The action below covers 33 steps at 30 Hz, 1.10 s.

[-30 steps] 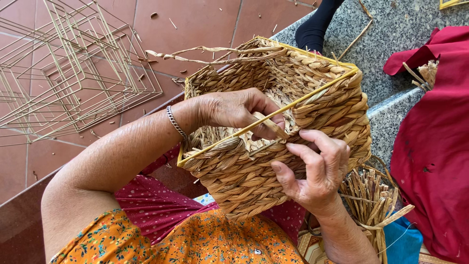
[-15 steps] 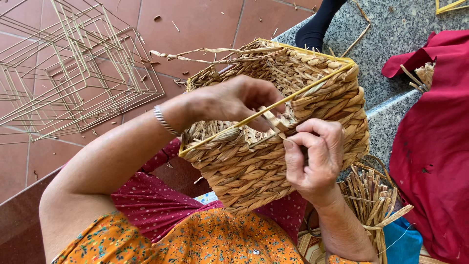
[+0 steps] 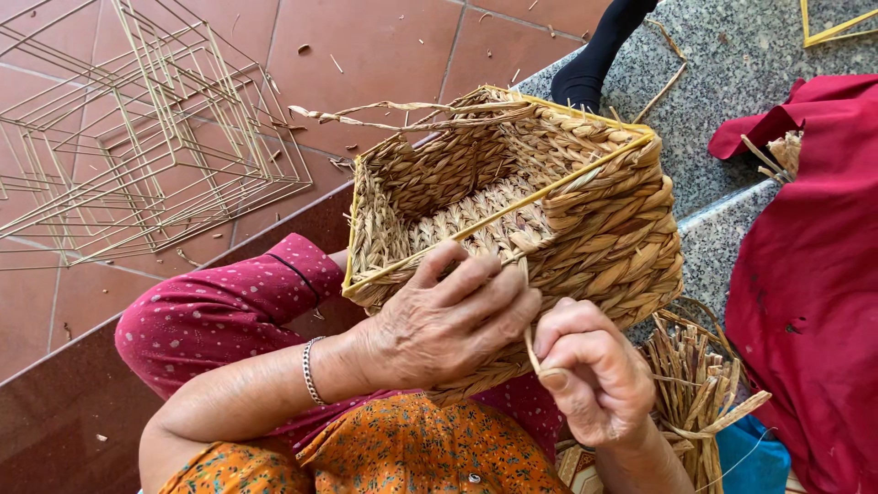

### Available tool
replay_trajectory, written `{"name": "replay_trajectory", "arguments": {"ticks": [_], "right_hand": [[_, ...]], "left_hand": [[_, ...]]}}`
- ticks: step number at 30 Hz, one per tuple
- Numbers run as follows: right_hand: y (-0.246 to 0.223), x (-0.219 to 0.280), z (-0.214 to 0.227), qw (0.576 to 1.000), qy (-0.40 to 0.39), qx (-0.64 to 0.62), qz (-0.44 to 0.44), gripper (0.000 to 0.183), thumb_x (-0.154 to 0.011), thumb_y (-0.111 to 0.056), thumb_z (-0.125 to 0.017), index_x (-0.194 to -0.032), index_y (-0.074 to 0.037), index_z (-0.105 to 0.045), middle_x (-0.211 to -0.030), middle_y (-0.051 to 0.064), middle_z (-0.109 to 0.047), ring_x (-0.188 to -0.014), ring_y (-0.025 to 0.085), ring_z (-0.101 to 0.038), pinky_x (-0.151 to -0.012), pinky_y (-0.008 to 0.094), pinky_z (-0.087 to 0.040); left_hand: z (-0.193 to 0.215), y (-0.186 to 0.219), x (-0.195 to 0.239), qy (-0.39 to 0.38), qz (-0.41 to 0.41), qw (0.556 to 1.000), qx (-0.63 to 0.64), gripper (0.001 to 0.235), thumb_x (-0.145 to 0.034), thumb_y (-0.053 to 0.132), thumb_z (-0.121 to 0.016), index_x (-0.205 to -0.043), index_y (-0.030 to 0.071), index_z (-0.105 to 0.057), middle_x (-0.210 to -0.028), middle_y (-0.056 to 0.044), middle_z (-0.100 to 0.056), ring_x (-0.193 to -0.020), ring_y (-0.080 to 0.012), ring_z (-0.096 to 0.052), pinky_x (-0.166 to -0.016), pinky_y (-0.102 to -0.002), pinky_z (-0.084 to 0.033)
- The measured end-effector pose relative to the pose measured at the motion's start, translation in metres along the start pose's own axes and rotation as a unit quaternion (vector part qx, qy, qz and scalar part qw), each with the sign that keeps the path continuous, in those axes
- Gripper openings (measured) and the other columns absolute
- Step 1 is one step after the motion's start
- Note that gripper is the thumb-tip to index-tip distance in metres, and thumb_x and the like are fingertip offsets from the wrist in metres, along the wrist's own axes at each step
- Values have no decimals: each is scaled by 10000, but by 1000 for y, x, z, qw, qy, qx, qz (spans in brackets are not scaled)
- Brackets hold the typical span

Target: The person weaves a rectangular basket using dried palm leaves, interlacing strands through the existing weave and trimming excess with scissors. The basket is held on the lap and rotated as needed.

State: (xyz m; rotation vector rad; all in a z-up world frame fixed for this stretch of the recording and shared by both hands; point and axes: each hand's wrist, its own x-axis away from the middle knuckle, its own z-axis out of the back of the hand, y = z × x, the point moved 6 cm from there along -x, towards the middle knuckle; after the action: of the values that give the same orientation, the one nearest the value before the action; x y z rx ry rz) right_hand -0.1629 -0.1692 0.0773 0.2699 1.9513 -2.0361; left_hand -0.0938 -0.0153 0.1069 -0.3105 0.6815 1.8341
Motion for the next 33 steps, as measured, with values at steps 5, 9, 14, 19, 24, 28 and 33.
{"name": "replay_trajectory", "arguments": {"ticks": [5, 9, 14, 19, 24, 28, 33], "right_hand": [[17, -29, 11, 991, 13, 122, 59, 204, -1077, -245, -564, -1051, -47, -603, -1084, 140, -655, -899, 185, -659, -785, 302, -579], [33, -43, 14, 960, 47, 272, 49, 172, -1040, -12, -656, -1204, -10, -602, -1183, 148, -701, -1040, 236, -706, -928, 321, -575], [32, -43, 10, 952, 54, 291, 71, 223, -1026, 44, -651, -1233, -14, -591, -1154, 139, -715, -1087, 244, -730, -969, 327, -591], [32, -41, 13, 960, 56, 269, 61, 205, -1029, 41, -669, -1206, -46, -614, -1159, 136, -717, -1070, 225, -727, -931, 300, -585], [32, -39, 4, 942, 21, 326, 83, 287, -973, -26, -753, -1245, -103, -703, -1174, 113, -667, -958, 217, -672, -800, 297, -573], [29, -39, -5, 896, -4, 435, 93, 349, -983, -237, -744, -1308, -115, -705, -1175, 103, -604, -904, 227, -594, -741, 343, -524], [28, -38, -19, 841, -22, 532, 96, 540, -1023, -505, -576, -1342, -90, -705, -1173, 134, -555, -990, 281, -549, -812, 401, -514]], "left_hand": [[-4, -1, 15, 8, -99, 995, 30, 472, -795, 245, -700, -1150, -65, -692, -1168, -146, -635, -1126, -280, -595, -980, -449, -530], [2, -1, 25, 12, -105, 992, 73, 367, -885, 198, -745, -1154, -42, -674, -1171, -128, -635, -1097, -278, -601, -985, -448, -537], [8, -11, 28, 76, -56, 980, 174, 293, -857, 101, -775, -1104, -27, -683, -1082, -126, -641, -985, -277, -611, -909, -439, -533], [27, -34, 28, 155, 116, 974, 116, 112, -902, 51, -784, -923, 56, -674, -896, -64, -665, -840, -231, -618, -758, -391, -484], [34, -62, 31, 126, 233, 953, 150, 149, -889, 22, -787, -859, 22, -641, -817, -87, -641, -736, -214, -607, -669, -335, -481], [37, -78, 31, 116, 260, 908, 309, 53, -989, 36, -699, -966, 11, -659, -868, -66, -679, -790, -143, -657, -719, -276, -521], [16, -117, 37, 90, 366, 761, 528, 210, -1024, 91, -625, -1221, 21, -641, -980, -32, -688, -887, -99, -660, -806, -253, -595]]}}
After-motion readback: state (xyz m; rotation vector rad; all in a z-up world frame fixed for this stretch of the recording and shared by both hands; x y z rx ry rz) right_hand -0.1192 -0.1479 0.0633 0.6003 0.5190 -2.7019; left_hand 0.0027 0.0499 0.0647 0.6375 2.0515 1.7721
